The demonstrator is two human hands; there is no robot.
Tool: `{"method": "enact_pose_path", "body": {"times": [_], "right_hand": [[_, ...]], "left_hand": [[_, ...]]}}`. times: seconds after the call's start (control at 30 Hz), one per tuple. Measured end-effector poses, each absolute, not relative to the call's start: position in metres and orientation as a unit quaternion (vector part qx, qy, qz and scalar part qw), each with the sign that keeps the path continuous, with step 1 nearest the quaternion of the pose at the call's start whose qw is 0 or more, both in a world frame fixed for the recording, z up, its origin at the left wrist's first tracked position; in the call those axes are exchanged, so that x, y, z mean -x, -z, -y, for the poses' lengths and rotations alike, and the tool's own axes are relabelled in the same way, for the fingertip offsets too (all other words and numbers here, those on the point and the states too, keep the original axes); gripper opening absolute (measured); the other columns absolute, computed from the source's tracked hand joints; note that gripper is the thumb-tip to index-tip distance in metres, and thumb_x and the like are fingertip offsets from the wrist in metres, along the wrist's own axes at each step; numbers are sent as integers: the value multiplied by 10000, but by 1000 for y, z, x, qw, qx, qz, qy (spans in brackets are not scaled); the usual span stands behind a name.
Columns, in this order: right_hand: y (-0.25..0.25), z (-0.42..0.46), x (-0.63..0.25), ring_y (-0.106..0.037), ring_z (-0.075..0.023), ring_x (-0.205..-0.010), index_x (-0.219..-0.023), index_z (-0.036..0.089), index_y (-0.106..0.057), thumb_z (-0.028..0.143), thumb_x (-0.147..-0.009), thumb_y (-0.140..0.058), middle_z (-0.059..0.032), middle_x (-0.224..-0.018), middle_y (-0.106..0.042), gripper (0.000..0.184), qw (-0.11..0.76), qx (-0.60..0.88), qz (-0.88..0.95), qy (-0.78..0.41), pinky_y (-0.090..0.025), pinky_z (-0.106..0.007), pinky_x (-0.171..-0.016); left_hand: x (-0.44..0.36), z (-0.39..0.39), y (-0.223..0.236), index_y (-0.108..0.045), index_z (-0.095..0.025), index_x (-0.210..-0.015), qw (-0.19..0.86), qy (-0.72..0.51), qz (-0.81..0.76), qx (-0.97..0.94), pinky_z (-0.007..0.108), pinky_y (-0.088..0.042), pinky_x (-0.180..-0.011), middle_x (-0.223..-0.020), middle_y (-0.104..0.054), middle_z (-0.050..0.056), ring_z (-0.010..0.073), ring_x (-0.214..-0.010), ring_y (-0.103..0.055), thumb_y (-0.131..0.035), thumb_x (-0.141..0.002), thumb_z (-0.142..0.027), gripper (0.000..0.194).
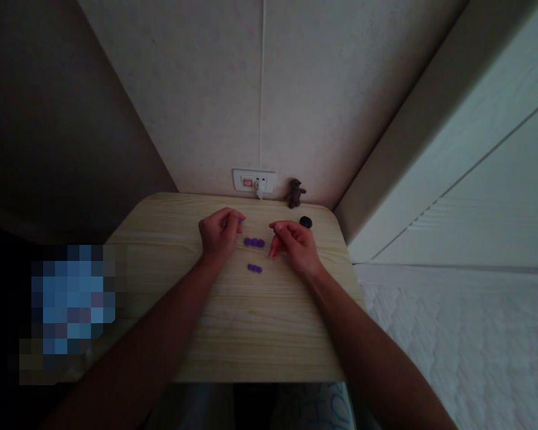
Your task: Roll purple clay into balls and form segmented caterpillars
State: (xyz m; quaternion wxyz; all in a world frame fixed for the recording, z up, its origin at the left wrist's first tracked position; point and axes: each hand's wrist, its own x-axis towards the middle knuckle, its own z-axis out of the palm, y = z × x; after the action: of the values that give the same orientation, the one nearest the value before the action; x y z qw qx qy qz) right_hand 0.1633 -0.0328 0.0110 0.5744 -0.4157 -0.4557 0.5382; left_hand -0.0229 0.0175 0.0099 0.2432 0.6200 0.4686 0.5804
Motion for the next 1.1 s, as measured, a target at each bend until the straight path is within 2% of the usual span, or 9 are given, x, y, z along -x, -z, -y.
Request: {"method": "enact_pose_path", "body": {"times": [0.17, 0.33, 0.53, 0.7, 0.8, 0.87, 1.0, 1.1], "right_hand": [[-12, 35, -163, -688, -175, -463, -842, 203, -657, 591, -723, -894, -11, -579, -730, 470, 551, 438, 448, -552, -547, -255, -428], [-12, 34, -163, -660, -149, -497, -893, 196, -693, 520, -769, -866, -14, -654, -734, 387, 558, 417, 450, -559, -545, -269, -478], [-10, 32, -163, -498, -89, -538, -1007, 193, -759, 394, -806, -799, 41, -662, -567, 287, 590, 402, 408, -569, -399, -224, -462], [-8, 31, -161, -393, -87, -504, -1029, 227, -720, 498, -855, -776, 83, -638, -422, 327, 602, 403, 425, -542, -385, -242, -446], [-6, 31, -160, -452, -90, -525, -993, 229, -686, 511, -808, -832, 83, -643, -478, 368, 601, 407, 442, -527, -445, -245, -483], [-5, 31, -160, -509, -99, -540, -999, 237, -655, 501, -775, -862, 74, -668, -568, 404, 592, 415, 455, -520, -492, -253, -515], [-6, 33, -160, -595, -142, -548, -1024, 260, -582, 635, -857, -726, 9, -789, -751, 435, 566, 425, 460, -535, -573, -322, -569], [-9, 35, -160, -591, -145, -522, -959, 258, -596, 700, -881, -665, -8, -773, -764, 454, 557, 443, 486, -508, -550, -313, -547]], "left_hand": [[24, -18, -8, -742, -192, -737, 238, -576, -471, -624, 238, -449, -580, -511, -620, -31, 121, -503, -600, -543, -903, -323, 290], [24, -19, -7, -747, -191, -745, 236, -575, -470, -627, 242, -448, -584, -514, -628, -28, 122, -500, -598, -544, -911, -335, 300], [24, -19, -6, -733, -201, -728, 234, -574, -471, -627, 249, -449, -590, -512, -619, -30, 128, -509, -595, -541, -915, -348, 306], [23, -19, -7, -734, -201, -731, 245, -573, -474, -622, 248, -444, -579, -515, -615, -32, 128, -511, -590, -537, -909, -336, 297], [24, -18, -8, -737, -199, -731, 244, -578, -469, -621, 248, -446, -588, -511, -611, -37, 124, -504, -581, -545, -902, -324, 286], [24, -18, -8, -741, -198, -733, 241, -577, -470, -623, 249, -448, -596, -510, -611, -37, 122, -504, -581, -546, -902, -320, 285], [24, -19, -8, -744, -198, -744, 242, -572, -476, -623, 248, -448, -598, -523, -624, -33, 126, -517, -595, -541, -909, -326, 291], [23, -18, -8, -741, -200, -739, 245, -569, -480, -621, 249, -446, -589, -520, -621, -29, 131, -521, -601, -538, -904, -327, 291]]}}
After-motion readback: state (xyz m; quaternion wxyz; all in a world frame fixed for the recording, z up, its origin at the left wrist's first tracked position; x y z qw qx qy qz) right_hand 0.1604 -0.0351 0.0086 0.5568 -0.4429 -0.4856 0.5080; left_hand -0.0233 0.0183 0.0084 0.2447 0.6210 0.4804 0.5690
